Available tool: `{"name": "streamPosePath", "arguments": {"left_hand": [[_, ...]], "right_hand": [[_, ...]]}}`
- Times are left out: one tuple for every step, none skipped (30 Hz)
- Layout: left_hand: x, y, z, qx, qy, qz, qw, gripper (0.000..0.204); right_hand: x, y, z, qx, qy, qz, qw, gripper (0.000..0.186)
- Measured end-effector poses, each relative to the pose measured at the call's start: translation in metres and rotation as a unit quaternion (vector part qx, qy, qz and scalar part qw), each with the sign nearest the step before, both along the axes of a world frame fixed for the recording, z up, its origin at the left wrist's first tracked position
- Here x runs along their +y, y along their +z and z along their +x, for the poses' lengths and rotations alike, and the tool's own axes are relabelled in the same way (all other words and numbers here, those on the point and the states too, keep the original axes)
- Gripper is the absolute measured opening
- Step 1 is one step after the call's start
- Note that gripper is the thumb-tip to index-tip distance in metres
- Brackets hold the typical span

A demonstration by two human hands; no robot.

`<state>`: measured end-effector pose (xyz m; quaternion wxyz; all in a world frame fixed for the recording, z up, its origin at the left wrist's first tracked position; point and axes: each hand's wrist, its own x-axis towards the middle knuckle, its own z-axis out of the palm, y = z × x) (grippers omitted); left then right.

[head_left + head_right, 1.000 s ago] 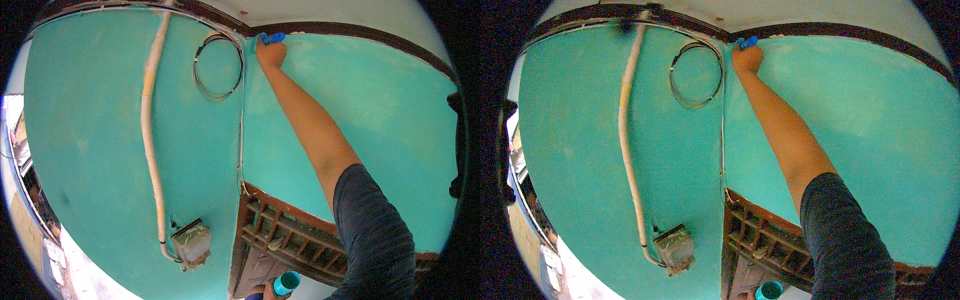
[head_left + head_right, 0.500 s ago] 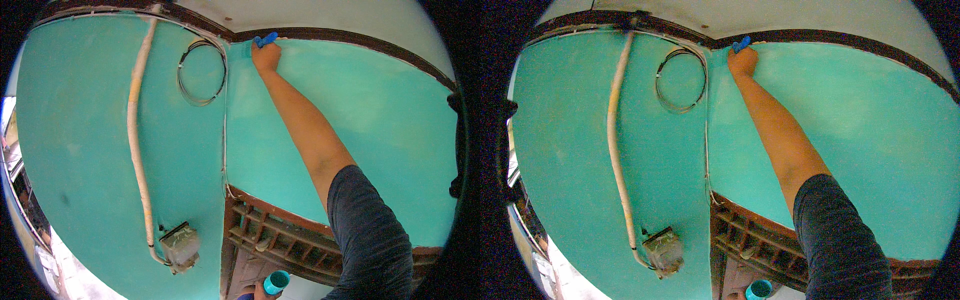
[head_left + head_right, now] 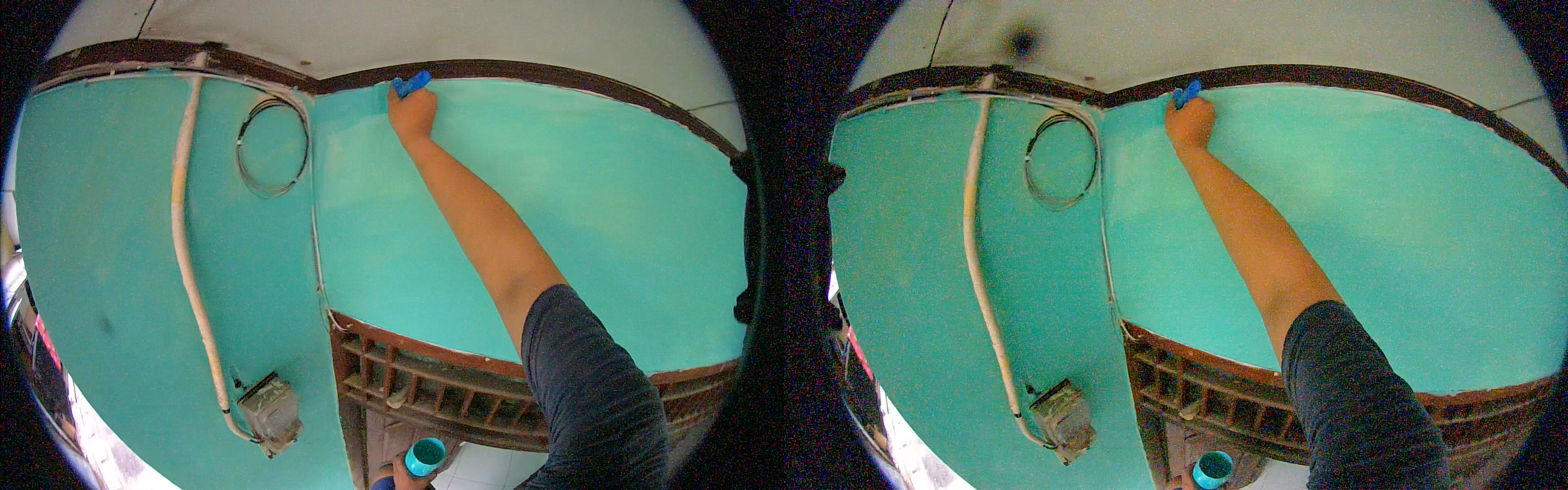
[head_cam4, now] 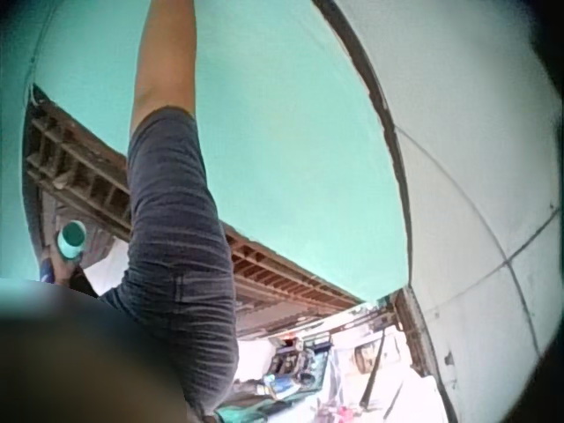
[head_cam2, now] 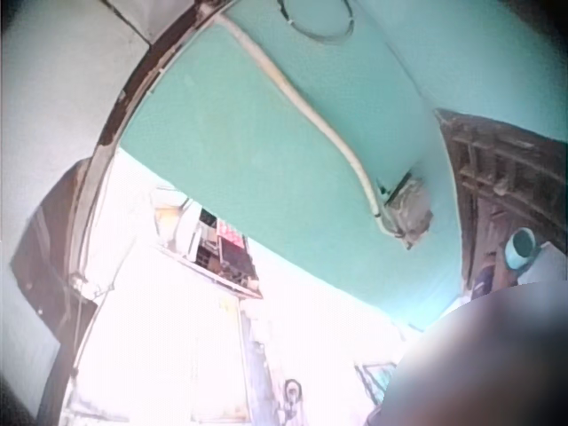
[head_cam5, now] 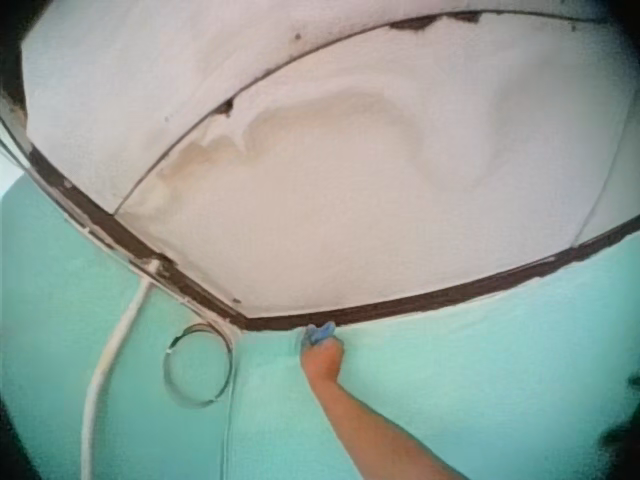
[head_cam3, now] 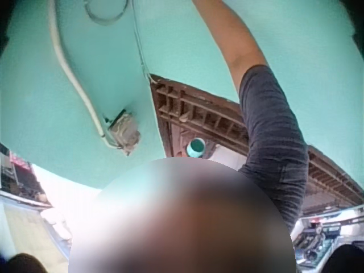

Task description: The person paints a ceiling with light green paint using a blue-handled brush and a small green paint container. They repeatedly dip the brush into the container and apply paint along the ceiling edge and surface, working around exposed wiring and a wooden lattice frame.

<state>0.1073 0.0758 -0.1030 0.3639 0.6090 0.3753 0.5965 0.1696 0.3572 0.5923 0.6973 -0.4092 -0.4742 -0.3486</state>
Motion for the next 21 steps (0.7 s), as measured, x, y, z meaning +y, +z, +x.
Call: {"name": "streamPosePath", "arguments": {"left_hand": [[-0.002, -0.002, 0.0, -0.007, -0.007, -0.005, 1.0, 0.08], [0.0, -0.003, 0.002, -0.066, 0.002, 0.003, 0.998, 0.083], [0.0, -0.006, 0.001, -0.053, 0.001, -0.01, 0.999, 0.085], [0.001, -0.008, 0.0, -0.041, 0.001, -0.024, 0.999, 0.087], [0.001, -0.011, 0.0, -0.03, 0.0, -0.037, 0.999, 0.089], [0.0, -0.015, 0.003, -0.043, 0.0, -0.052, 0.998, 0.091], [0.0, -0.018, 0.003, -0.03, 0.006, -0.027, 0.999, 0.091], [0.001, -0.021, 0.003, -0.017, 0.012, -0.001, 1.0, 0.091], [0.001, -0.023, 0.002, -0.004, 0.016, 0.023, 1.0, 0.091], [0.002, -0.026, 0.003, -0.03, 0.013, 0.041, 0.999, 0.09], [0.003, -0.027, 0.003, -0.026, 0.007, 0.034, 0.999, 0.089], [0.004, -0.029, 0.004, -0.023, 0.001, 0.027, 0.999, 0.089], [0.004, -0.03, 0.004, -0.019, -0.004, 0.019, 1.0, 0.089], [0.005, -0.031, 0.004, -0.035, -0.033, 0.018, 0.999, 0.088], [0.005, -0.032, 0.004, -0.022, -0.034, 0.01, 0.999, 0.087], [0.005, -0.032, 0.005, -0.009, -0.035, 0.002, 0.999, 0.087], [0.005, -0.033, 0.005, 0.003, -0.036, -0.006, 0.999, 0.086], [0.005, -0.033, 0.006, 0.0, -0.019, 0.017, 1.0, 0.087], [0.004, -0.032, 0.006, -0.004, -0.002, 0.04, 0.999, 0.087], [0.004, -0.031, 0.006, -0.008, 0.015, 0.063, 0.998, 0.087], [0.004, -0.03, 0.006, 0.007, 0.021, 0.055, 0.998, 0.088]], "right_hand": [[-0.008, 0.0, 0.005, 0.005, -0.007, -0.001, 1.0, 0.036], [-0.015, 0.0, 0.011, -0.002, -0.005, 0.006, 1.0, 0.035], [-0.022, -0.001, 0.018, -0.008, -0.002, 0.005, 1.0, 0.035], [-0.029, -0.001, 0.024, -0.016, 0.0, 0.004, 1.0, 0.034], [-0.035, -0.001, 0.031, -0.019, -0.009, 0.026, 0.999, 0.034], [-0.042, -0.001, 0.038, -0.021, -0.017, 0.048, 0.998, 0.034], [-0.049, -0.001, 0.046, -0.024, -0.026, 0.07, 0.997, 0.035], [-0.056, -0.001, 0.054, -0.03, -0.022, 0.065, 0.997, 0.033], [-0.064, -0.001, 0.061, -0.037, -0.019, 0.059, 0.997, 0.032], [-0.072, -0.001, 0.069, -0.033, -0.025, 0.05, 0.998, 0.031], [-0.08, -0.002, 0.077, -0.038, -0.024, 0.068, 0.997, 0.029], [-0.088, -0.002, 0.085, -0.035, -0.032, 0.085, 0.995, 0.028], [-0.096, -0.003, 0.093, -0.027, -0.041, 0.082, 0.995, 0.026], [-0.105, -0.003, 0.102, -0.037, -0.034, 0.103, 0.993, 0.026], [-0.115, -0.004, 0.112, -0.042, -0.027, 0.105, 0.993, 0.025], [-0.124, -0.004, 0.121, -0.053, -0.022, 0.118, 0.991, 0.024], [-0.134, -0.004, 0.131, -0.056, -0.045, 0.107, 0.992, 0.025], [-0.144, -0.003, 0.14, -0.064, -0.07, 0.106, 0.99, 0.025], [-0.155, -0.002, 0.15, -0.06, -0.103, 0.095, 0.988, 0.025], [-0.166, -0.002, 0.159, -0.069, -0.089, 0.106, 0.988, 0.026], [-0.177, -0.001, 0.167, -0.066, -0.083, 0.107, 0.989, 0.027]]}}
